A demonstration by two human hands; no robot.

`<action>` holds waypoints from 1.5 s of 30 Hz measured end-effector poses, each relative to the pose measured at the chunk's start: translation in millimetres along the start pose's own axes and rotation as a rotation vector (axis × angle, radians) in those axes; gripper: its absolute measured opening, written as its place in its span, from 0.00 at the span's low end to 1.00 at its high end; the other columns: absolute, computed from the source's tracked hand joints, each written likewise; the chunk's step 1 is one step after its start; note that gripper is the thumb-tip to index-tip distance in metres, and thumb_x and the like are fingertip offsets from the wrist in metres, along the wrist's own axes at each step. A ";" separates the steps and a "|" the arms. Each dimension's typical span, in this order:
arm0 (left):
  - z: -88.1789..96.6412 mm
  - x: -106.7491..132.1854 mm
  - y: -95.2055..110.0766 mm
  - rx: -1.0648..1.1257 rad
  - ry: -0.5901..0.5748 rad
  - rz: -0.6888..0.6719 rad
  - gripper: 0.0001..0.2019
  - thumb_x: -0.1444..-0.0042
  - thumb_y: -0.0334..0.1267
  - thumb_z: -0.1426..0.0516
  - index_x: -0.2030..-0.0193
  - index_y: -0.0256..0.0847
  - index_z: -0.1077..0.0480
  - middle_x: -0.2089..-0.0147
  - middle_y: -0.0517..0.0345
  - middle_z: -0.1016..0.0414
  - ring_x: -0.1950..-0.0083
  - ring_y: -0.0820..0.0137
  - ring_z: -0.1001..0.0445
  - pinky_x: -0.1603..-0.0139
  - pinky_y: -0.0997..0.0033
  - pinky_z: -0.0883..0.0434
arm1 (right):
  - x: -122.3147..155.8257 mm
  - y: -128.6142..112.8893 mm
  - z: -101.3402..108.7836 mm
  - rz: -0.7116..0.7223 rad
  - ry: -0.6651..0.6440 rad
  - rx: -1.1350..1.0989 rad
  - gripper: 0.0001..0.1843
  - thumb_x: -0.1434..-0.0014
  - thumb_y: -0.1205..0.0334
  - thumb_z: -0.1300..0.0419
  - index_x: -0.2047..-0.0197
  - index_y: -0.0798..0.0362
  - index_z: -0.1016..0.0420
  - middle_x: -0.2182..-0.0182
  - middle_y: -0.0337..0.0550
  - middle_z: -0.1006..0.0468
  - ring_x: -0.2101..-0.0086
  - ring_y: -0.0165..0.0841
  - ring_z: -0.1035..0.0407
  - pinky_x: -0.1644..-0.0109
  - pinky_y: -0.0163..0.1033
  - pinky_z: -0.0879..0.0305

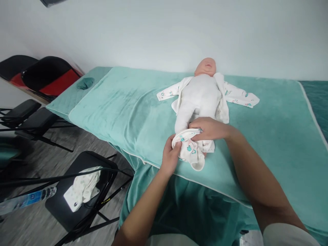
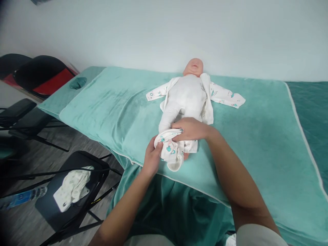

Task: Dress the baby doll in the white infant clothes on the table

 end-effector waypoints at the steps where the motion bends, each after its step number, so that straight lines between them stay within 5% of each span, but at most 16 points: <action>1: -1.0 0.2 -0.4 -0.007 0.044 -0.016 0.28 0.43 0.55 0.35 0.41 0.42 0.28 0.47 0.52 0.20 0.49 0.64 0.22 0.48 0.68 0.27 | 0.3 -0.1 0.2 0.004 0.000 -0.005 0.15 0.42 0.46 0.37 0.66 0.51 0.26 0.68 0.39 0.22 0.66 0.35 0.32 0.63 0.39 0.46; 6: -9.2 -3.8 3.2 0.080 0.062 -0.023 0.29 0.39 0.56 0.38 0.35 0.45 0.32 0.41 0.52 0.21 0.44 0.64 0.23 0.45 0.68 0.27 | 1.0 -0.2 1.1 0.016 -0.020 -0.042 0.16 0.43 0.46 0.35 0.62 0.50 0.22 0.66 0.39 0.20 0.65 0.36 0.29 0.62 0.38 0.43; 10: -14.3 -10.7 7.2 0.083 0.035 -0.024 0.27 0.38 0.59 0.40 0.40 0.43 0.27 0.39 0.51 0.21 0.40 0.62 0.24 0.43 0.67 0.28 | 0.3 0.4 0.1 -0.001 -0.003 -0.037 0.19 0.44 0.42 0.34 0.62 0.50 0.20 0.66 0.39 0.19 0.65 0.36 0.28 0.61 0.38 0.43; 19: -17.0 -42.7 13.7 0.129 -0.052 -0.005 0.27 0.40 0.63 0.41 0.55 0.38 0.25 0.59 0.54 0.19 0.58 0.68 0.24 0.54 0.69 0.28 | 0.7 1.5 -1.7 -0.049 0.040 -0.073 0.19 0.44 0.41 0.34 0.63 0.50 0.21 0.64 0.39 0.18 0.63 0.37 0.26 0.61 0.38 0.41; 25: -23.2 -72.6 26.5 0.027 -0.006 -0.120 0.25 0.41 0.61 0.39 0.71 0.40 0.34 0.73 0.65 0.37 0.71 0.76 0.40 0.67 0.74 0.38 | 5.0 0.0 2.6 -0.083 0.076 -0.115 0.14 0.43 0.48 0.35 0.62 0.51 0.22 0.66 0.38 0.18 0.65 0.36 0.26 0.62 0.37 0.39; 35: -28.2 -111.7 33.7 -0.160 0.084 -0.321 0.24 0.35 0.54 0.42 0.76 0.41 0.42 0.75 0.66 0.44 0.71 0.74 0.45 0.68 0.73 0.43 | 0.8 5.7 1.0 -0.119 0.212 -0.138 0.08 0.43 0.56 0.39 0.63 0.51 0.25 0.65 0.38 0.18 0.63 0.36 0.26 0.61 0.37 0.39; 45: -28.1 -128.0 38.2 -0.158 0.111 -0.313 0.26 0.36 0.53 0.41 0.77 0.42 0.46 0.76 0.66 0.48 0.71 0.74 0.47 0.68 0.72 0.44 | -4.0 3.1 -3.9 -0.163 0.280 -0.044 0.08 0.39 0.56 0.41 0.64 0.51 0.26 0.66 0.40 0.20 0.65 0.36 0.28 0.63 0.38 0.42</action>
Point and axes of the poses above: each hand's wrist, its own x-axis away from the middle knuckle, its own z-axis out of the back of the hand, y = z × x, the point moved 2 cm from there along -x, towards the middle knuckle
